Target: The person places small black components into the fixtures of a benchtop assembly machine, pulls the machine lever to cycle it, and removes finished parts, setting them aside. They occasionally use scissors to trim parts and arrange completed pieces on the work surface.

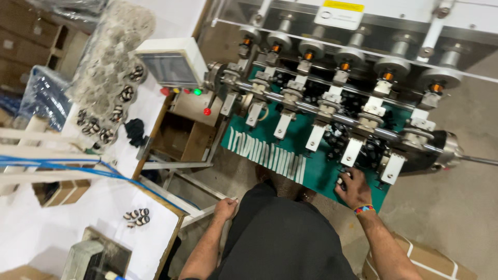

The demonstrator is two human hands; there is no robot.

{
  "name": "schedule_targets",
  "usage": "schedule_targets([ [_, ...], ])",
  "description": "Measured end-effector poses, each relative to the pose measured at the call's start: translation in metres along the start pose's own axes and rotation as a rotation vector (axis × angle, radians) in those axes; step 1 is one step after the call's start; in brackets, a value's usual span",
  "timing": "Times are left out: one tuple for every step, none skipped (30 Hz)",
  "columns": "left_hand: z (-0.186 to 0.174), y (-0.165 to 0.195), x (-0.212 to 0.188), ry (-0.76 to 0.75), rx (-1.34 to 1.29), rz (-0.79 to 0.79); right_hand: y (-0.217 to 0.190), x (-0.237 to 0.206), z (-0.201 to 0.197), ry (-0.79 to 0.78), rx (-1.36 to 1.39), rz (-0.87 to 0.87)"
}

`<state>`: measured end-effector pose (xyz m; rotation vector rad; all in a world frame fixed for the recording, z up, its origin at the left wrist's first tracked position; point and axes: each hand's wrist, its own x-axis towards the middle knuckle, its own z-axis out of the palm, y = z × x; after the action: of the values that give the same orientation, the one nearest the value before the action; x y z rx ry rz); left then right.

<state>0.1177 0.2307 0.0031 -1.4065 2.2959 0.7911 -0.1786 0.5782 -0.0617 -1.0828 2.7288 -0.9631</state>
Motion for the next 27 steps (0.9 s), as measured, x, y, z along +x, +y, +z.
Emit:
schedule_targets([
  [-0.002, -0.003, 0.000, 0.007, -0.019, -0.004, -0.003, 0.001, 0.002, 0.008, -0.012, -0.005],
  [-0.004, -0.006, -0.001, 0.012, -0.037, -0.006, -0.005, 0.002, 0.004, -0.003, -0.012, 0.010],
  [-0.007, -0.010, -0.003, 0.016, -0.053, -0.008, -0.008, 0.002, 0.006, -0.014, -0.013, 0.028],
  [-0.009, -0.013, -0.004, 0.013, -0.044, 0.001, -0.010, 0.003, 0.008, -0.024, -0.017, 0.047],
  [-0.010, -0.016, -0.006, 0.010, -0.033, 0.010, -0.012, 0.003, 0.009, -0.024, -0.012, 0.054],
  [-0.011, -0.018, -0.006, 0.005, -0.024, 0.019, -0.014, 0.004, 0.010, -0.025, -0.008, 0.061],
  [-0.012, -0.021, -0.009, -0.021, -0.019, -0.034, -0.015, 0.003, 0.011, -0.028, -0.004, 0.071],
  [-0.013, -0.024, -0.009, -0.046, -0.011, -0.082, -0.016, 0.003, 0.012, -0.024, 0.004, 0.087],
  [-0.013, -0.026, -0.010, -0.073, -0.005, -0.131, -0.018, 0.003, 0.013, -0.021, 0.011, 0.102],
  [-0.014, -0.029, -0.010, -0.071, -0.036, -0.155, -0.020, 0.004, 0.014, -0.020, 0.017, 0.121],
  [-0.015, -0.032, -0.011, -0.072, -0.064, -0.179, -0.022, 0.005, 0.015, -0.008, 0.082, 0.152],
  [-0.015, -0.036, -0.011, -0.076, -0.093, -0.203, -0.024, 0.006, 0.017, 0.002, 0.144, 0.187],
  [-0.016, -0.041, -0.011, -0.077, -0.115, -0.213, -0.027, 0.008, 0.020, 0.015, 0.208, 0.219],
  [-0.018, -0.045, -0.010, -0.078, -0.140, -0.222, -0.030, 0.010, 0.022, -0.059, 0.319, 0.383],
  [-0.019, -0.051, -0.011, -0.081, -0.164, -0.229, -0.034, 0.013, 0.025, -0.134, 0.426, 0.549],
  [-0.020, -0.057, -0.010, -0.071, -0.154, -0.214, -0.039, 0.015, 0.029, -0.209, 0.531, 0.716],
  [-0.022, -0.064, -0.007, -0.058, -0.146, -0.198, -0.044, 0.018, 0.033, -0.235, 0.657, 0.762],
  [-0.023, -0.070, -0.005, -0.046, -0.140, -0.183, -0.049, 0.021, 0.038, -0.262, 0.781, 0.805],
  [-0.024, -0.077, -0.005, -0.033, -0.149, -0.192, -0.056, 0.023, 0.043, -0.295, 0.906, 0.849],
  [-0.025, -0.083, -0.003, -0.020, -0.155, -0.204, -0.063, 0.024, 0.049, -0.328, 0.944, 0.867],
  [-0.026, -0.091, -0.002, -0.001, -0.162, -0.218, -0.071, 0.025, 0.055, -0.364, 0.983, 0.881],
  [-0.028, -0.099, 0.001, 0.026, -0.164, -0.222, -0.081, 0.029, 0.063, -0.402, 1.021, 0.887],
  [-0.027, -0.106, 0.000, 0.045, -0.170, -0.228, -0.092, 0.030, 0.070, -0.458, 1.018, 0.839],
  [-0.028, -0.115, 0.002, 0.064, -0.176, -0.230, -0.104, 0.034, 0.080, -0.511, 1.014, 0.790],
  [-0.031, -0.126, 0.005, 0.073, -0.202, -0.208, -0.118, 0.039, 0.091, -0.562, 1.012, 0.739],
  [-0.034, -0.138, 0.006, 0.080, -0.229, -0.188, -0.134, 0.044, 0.103, -0.604, 0.977, 0.727],
  [-0.035, -0.151, 0.005, 0.083, -0.256, -0.170, -0.153, 0.050, 0.116, -0.648, 0.939, 0.718],
])
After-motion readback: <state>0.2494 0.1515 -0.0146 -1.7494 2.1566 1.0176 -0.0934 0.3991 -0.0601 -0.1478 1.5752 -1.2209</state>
